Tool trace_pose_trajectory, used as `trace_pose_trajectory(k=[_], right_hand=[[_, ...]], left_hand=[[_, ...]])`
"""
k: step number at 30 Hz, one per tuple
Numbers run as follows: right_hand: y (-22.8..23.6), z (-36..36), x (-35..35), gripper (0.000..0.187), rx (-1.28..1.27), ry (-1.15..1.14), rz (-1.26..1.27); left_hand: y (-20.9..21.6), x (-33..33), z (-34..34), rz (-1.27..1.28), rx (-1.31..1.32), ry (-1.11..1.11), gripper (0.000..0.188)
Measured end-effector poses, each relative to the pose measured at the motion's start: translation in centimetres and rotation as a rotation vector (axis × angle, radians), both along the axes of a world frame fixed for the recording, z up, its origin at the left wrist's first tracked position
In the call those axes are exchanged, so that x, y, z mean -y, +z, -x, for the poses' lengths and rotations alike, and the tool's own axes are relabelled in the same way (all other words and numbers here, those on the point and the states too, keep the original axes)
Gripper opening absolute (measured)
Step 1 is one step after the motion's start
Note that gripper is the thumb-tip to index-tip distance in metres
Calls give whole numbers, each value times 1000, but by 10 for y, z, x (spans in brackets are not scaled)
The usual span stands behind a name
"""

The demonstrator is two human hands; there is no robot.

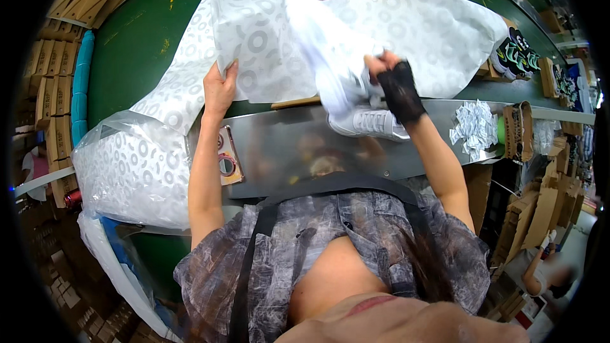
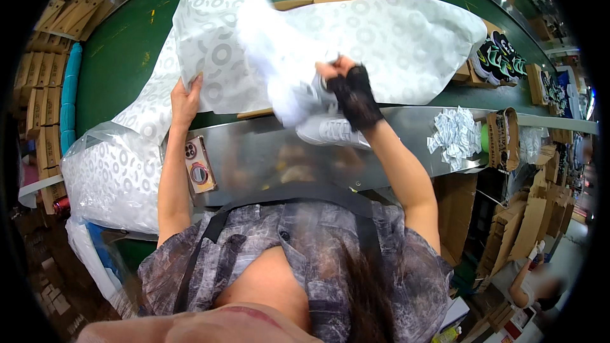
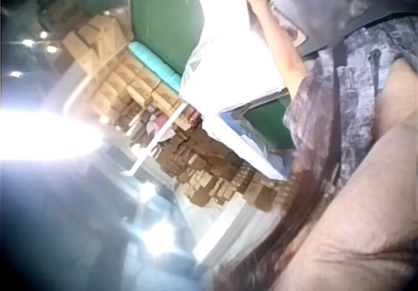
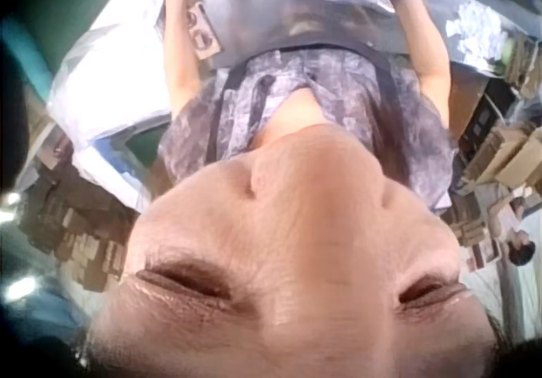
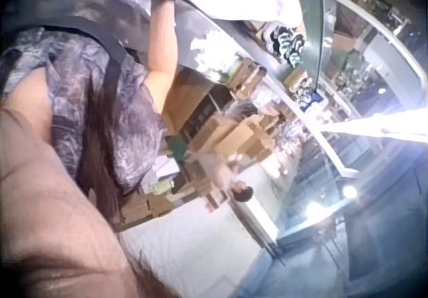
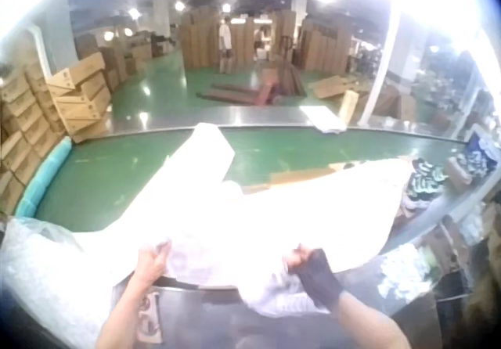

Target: The person places pairs of sneakers into cardboard shoe boxes, wraps them in tissue paper, and closes the boxes. The process is repeated for multiple pairs of shoes on a conveyor-style workstation.

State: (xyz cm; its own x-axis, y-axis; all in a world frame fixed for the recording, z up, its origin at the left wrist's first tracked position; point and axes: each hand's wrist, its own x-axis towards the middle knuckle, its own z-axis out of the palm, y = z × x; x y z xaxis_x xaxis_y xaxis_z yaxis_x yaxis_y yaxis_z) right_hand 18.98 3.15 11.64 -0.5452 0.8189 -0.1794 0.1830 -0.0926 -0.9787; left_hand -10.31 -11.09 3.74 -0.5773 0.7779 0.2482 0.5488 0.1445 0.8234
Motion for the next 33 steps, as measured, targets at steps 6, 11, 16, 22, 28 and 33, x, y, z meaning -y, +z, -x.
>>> trace_pose_trajectory(k=[6, 11, 16, 22, 28, 33], right_hand=[[-184, 95, -44, 23, 225, -253, -990], [-164, 88, -9, 43, 70, 227, -22], [-85, -22, -16, 51, -140, -415, 236], [-90, -150, 11, 25, 377, -391, -280], [-135, -170, 76, 32, 903, 230, -654], [-59, -92, 81, 29, 486, 346, -494]], left_hand=[[32, -46, -46, -110, 291, -266, 23], [-10, -92, -80, 93, 700, -505, 49], [-69, -106, -59, 22, -210, -391, 47], [-59, -119, -109, 780, -766, -662, 46], [-34, -102, -81, 798, -622, -611, 53], [26, -22, -100, 373, 138, -940, 65]])
